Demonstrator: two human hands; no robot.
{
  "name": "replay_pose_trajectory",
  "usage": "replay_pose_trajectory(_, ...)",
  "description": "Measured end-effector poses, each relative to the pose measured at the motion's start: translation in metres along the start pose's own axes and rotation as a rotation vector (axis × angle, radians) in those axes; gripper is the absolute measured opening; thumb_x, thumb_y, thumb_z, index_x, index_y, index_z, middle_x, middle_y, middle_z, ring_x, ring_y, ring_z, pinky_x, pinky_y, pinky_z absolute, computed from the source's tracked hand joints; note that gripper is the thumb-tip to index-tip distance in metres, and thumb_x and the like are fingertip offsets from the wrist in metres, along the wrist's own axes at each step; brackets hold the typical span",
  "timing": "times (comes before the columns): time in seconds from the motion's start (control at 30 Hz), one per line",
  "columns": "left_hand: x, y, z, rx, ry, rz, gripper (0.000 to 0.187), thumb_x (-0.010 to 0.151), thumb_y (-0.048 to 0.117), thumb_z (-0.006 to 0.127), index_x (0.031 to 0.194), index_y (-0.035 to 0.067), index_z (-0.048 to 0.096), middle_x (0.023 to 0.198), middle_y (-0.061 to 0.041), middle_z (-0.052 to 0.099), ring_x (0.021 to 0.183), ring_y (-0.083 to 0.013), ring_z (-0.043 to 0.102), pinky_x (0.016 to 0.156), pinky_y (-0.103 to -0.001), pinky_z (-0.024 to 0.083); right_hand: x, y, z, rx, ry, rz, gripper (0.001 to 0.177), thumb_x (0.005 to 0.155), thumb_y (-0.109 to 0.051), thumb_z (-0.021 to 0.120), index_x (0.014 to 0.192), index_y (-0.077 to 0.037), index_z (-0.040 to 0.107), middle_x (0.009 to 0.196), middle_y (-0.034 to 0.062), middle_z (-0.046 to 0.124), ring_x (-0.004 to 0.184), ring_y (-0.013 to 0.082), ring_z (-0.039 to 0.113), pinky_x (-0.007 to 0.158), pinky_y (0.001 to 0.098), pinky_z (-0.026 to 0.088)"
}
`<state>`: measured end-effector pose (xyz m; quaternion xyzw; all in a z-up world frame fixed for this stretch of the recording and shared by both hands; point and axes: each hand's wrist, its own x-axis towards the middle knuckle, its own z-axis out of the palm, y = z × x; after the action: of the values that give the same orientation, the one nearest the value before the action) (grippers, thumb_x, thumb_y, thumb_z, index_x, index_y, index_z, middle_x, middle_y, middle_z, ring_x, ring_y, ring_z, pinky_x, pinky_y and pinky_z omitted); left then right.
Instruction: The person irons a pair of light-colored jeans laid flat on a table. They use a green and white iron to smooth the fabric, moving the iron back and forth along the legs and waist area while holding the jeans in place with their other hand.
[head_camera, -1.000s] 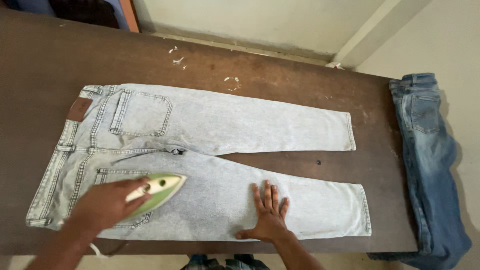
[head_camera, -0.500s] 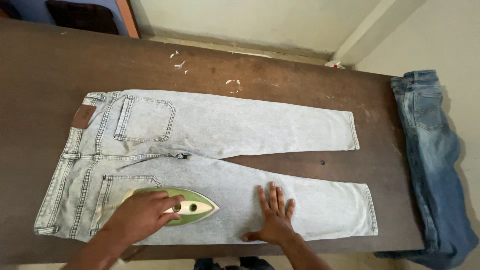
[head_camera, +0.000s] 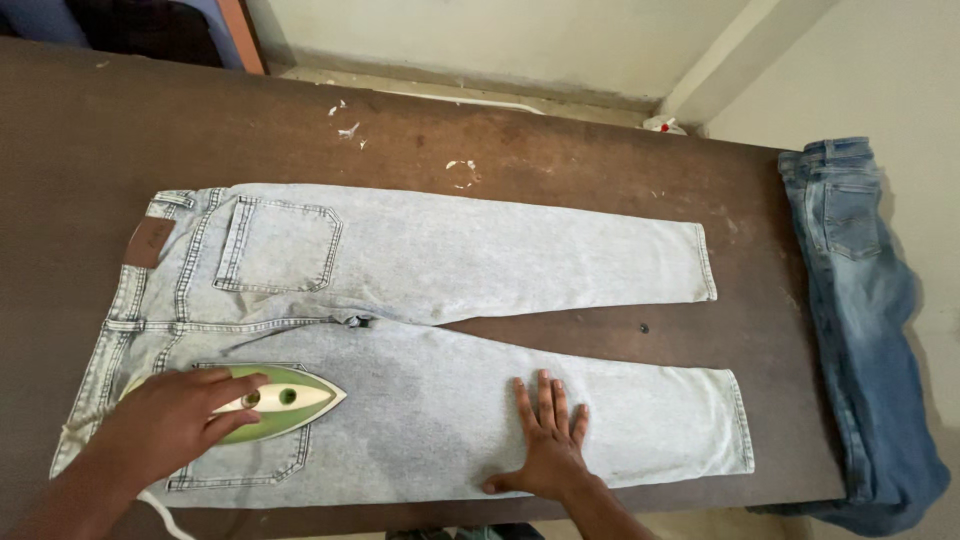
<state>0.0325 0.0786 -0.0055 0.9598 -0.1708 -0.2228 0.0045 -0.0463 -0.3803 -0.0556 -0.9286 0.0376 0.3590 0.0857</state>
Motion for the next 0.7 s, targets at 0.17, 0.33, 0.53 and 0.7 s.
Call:
replay_pose_trajectory(0.17, 0.018, 0.018, 0.011, -0.023, 0.144, 0.16, 0.048, 0.088, 0.056, 0.06, 0.132, 0.039, 0.068, 0.121, 0.004, 0.074, 0.085, -0.0162, 0.074, 0.085, -0.037, 0.062, -0.002, -0.003, -0.001, 0.017, 0.009, 0.011, 0.166, 0.046, -0.081, 0.091, 0.164, -0.028, -0.013, 0.171, 0.0149, -0.025, 0.156, 0.0372, -0.027, 0.121, 0.0681, -0.012)
replay_pose_trajectory(0.33, 0.045, 0.092, 0.016, -0.194, 0.251, 0.197, 0.046, 0.086, 0.056, 0.068, 0.125, 0.032, 0.072, 0.114, -0.001, 0.076, 0.074, -0.0174, 0.075, 0.077, -0.035, 0.062, -0.001, -0.003, -0.007, 0.039, -0.03, 0.019, 0.166, 0.047, -0.079, 0.093, 0.163, -0.029, -0.015, 0.171, 0.0143, -0.026, 0.156, 0.0371, -0.028, 0.12, 0.068, -0.013)
replay_pose_trajectory(0.53, 0.056, 0.155, -0.002, -0.222, 0.188, 0.254, 0.046, 0.087, 0.051, 0.071, 0.125, 0.026, 0.071, 0.109, -0.003, 0.076, 0.084, -0.0201, 0.073, 0.079, -0.038, 0.061, -0.003, -0.007, -0.006, -0.008, -0.043, 0.043, 0.166, 0.047, -0.078, 0.093, 0.163, -0.032, -0.017, 0.171, 0.0134, -0.027, 0.156, 0.0355, -0.028, 0.122, 0.067, -0.013)
replay_pose_trajectory(0.7, 0.054, 0.137, 0.004, -0.146, 0.098, 0.315, 0.045, 0.091, 0.049, 0.069, 0.131, 0.028, 0.067, 0.11, -0.003, 0.075, 0.092, -0.0208, 0.072, 0.089, -0.04, 0.057, -0.005, -0.004, -0.003, 0.005, -0.031, 0.035, 0.165, 0.047, -0.078, 0.092, 0.163, -0.034, -0.016, 0.172, 0.0119, -0.026, 0.157, 0.0342, -0.027, 0.122, 0.0661, -0.012)
